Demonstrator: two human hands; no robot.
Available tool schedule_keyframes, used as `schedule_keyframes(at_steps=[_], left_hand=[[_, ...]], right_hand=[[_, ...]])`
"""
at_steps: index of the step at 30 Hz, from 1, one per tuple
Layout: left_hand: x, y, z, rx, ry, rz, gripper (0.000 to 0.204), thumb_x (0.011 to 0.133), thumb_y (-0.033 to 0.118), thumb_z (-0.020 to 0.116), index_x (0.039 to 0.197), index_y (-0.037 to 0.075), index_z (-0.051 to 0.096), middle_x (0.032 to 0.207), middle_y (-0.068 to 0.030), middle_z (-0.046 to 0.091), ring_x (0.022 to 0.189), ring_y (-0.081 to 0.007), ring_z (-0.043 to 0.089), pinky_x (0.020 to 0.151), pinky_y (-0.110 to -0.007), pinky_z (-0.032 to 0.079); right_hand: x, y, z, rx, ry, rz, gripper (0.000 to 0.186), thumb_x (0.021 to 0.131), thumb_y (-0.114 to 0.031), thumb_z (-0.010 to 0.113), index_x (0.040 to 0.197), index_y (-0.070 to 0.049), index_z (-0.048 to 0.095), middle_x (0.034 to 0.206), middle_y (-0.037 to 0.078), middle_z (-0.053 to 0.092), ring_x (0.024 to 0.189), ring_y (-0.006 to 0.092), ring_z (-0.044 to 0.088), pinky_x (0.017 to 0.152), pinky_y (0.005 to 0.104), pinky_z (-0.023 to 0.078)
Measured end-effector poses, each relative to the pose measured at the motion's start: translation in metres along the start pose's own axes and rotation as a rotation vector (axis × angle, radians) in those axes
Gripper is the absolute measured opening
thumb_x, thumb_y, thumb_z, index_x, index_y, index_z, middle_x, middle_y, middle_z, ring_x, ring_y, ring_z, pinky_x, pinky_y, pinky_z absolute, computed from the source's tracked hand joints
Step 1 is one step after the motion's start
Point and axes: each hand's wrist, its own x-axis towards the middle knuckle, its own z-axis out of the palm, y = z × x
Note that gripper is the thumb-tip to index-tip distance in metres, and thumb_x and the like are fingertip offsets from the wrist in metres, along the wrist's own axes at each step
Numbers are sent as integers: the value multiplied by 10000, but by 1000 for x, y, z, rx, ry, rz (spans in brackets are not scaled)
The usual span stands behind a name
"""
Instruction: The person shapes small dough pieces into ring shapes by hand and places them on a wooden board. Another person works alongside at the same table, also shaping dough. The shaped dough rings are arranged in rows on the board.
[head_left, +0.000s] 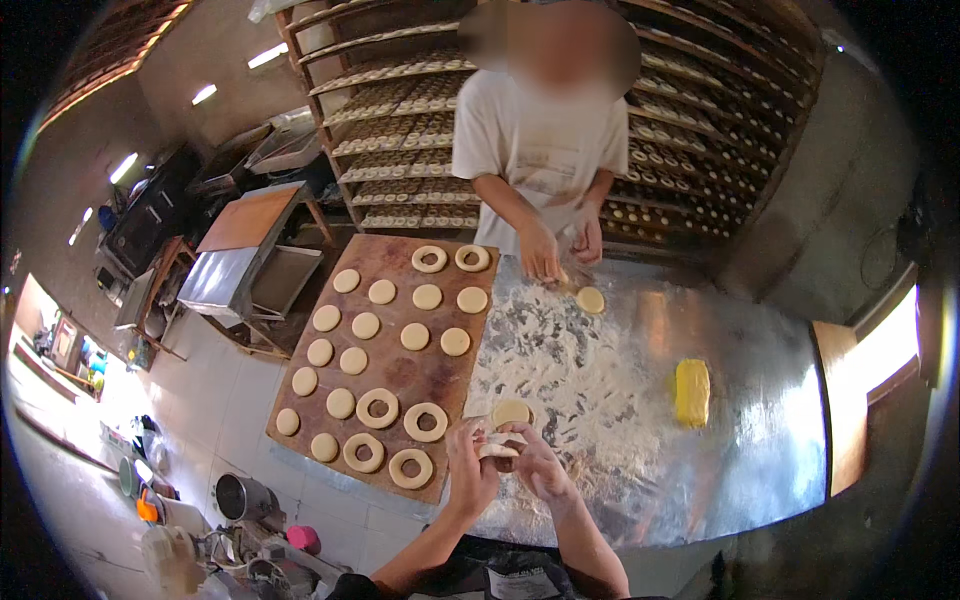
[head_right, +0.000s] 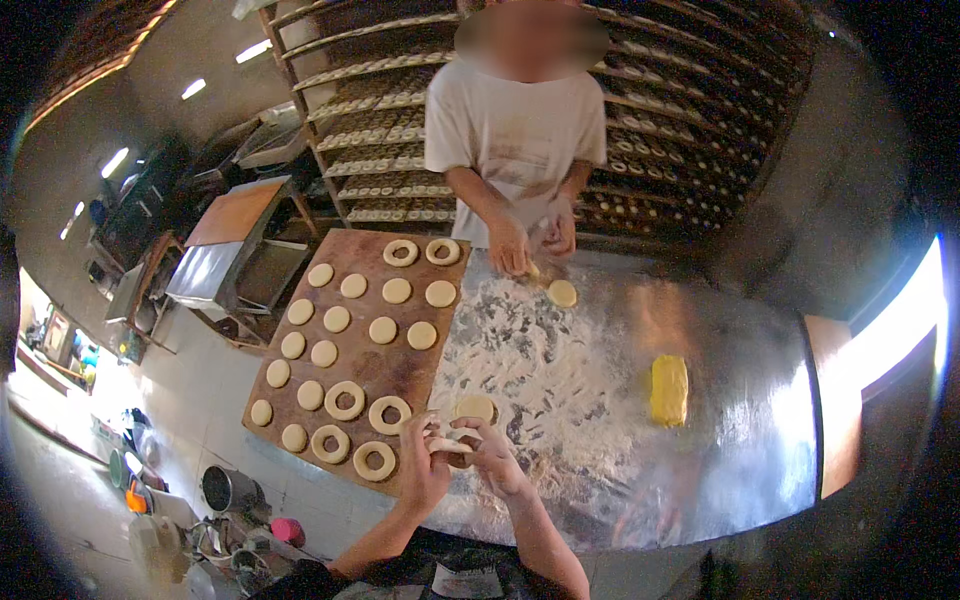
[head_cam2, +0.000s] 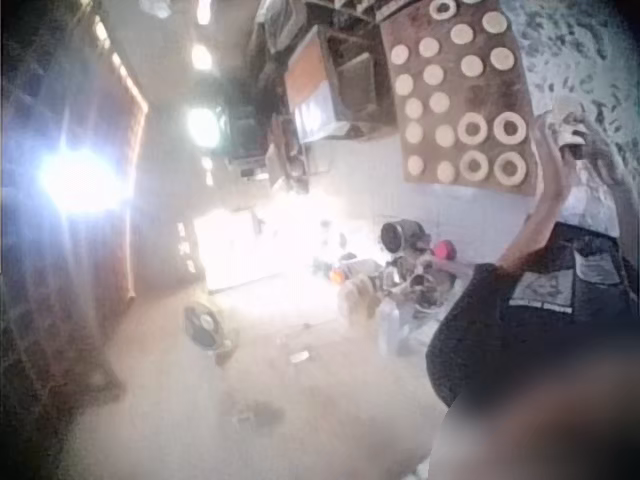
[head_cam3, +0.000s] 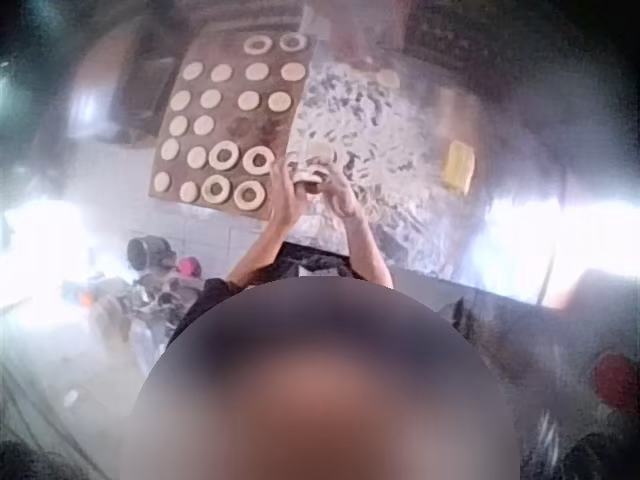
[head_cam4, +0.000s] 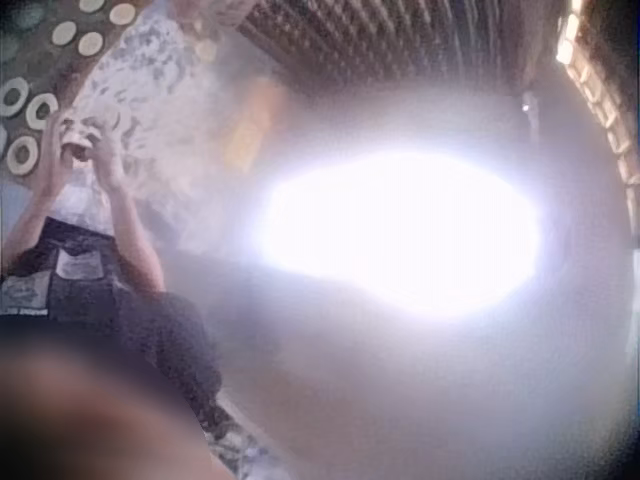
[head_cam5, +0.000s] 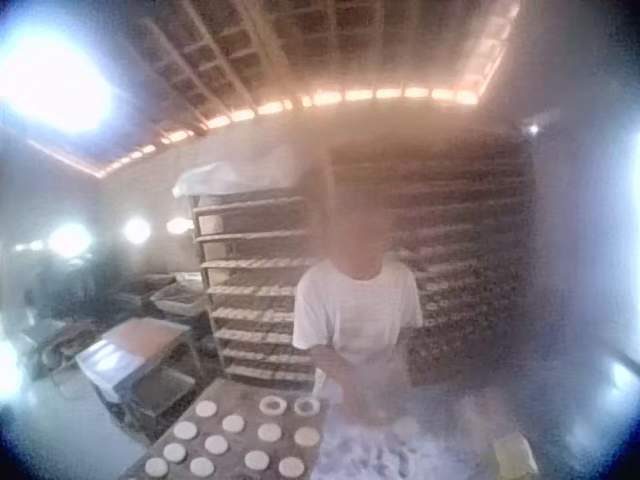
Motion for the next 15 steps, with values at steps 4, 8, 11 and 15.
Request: schedule_keyframes(at_steps=[4, 8, 11, 15], left_hand=[[-2, -17, -14, -1243, -157, -599, 417, 870, -28, 429, 1279, 46, 393, 955, -113, 573, 918, -250, 632, 722, -317, 509], [9, -34, -21, -796, -140, -340, 301, 993, 223, 453, 1235, 46, 435, 783, -32, 511, 723, -170, 561, 652, -296, 464], [18, -52, -29, -177, -223, -106, 314, 1027, 301, 413, 1202, 47, 467, 741, -20, 500, 664, -151, 526, 628, -293, 448], [33, -81, -41, -571, -212, -209, 226, 998, 231, 470, 1085, 33, 534, 818, -108, 606, 675, -254, 594, 627, -339, 470]], right_hand=[[7, 0, 14, -305, 154, -1, 538, 943, -371, 556, 1352, -53, 411, 1133, 164, 624, 1038, 256, 626, 885, 323, 471], [30, -2, 42, -896, 72, -90, 715, 965, -632, 399, 1427, -91, 338, 920, 171, 688, 855, 282, 682, 765, 332, 523], [46, 6, 62, -398, 210, 70, 779, 937, -706, 364, 1425, -99, 356, 890, 153, 679, 757, 209, 664, 678, 276, 504], [68, 26, 73, -427, 176, 25, 764, 943, -695, 361, 1418, -97, 351, 858, 125, 656, 687, 184, 627, 640, 269, 492]])
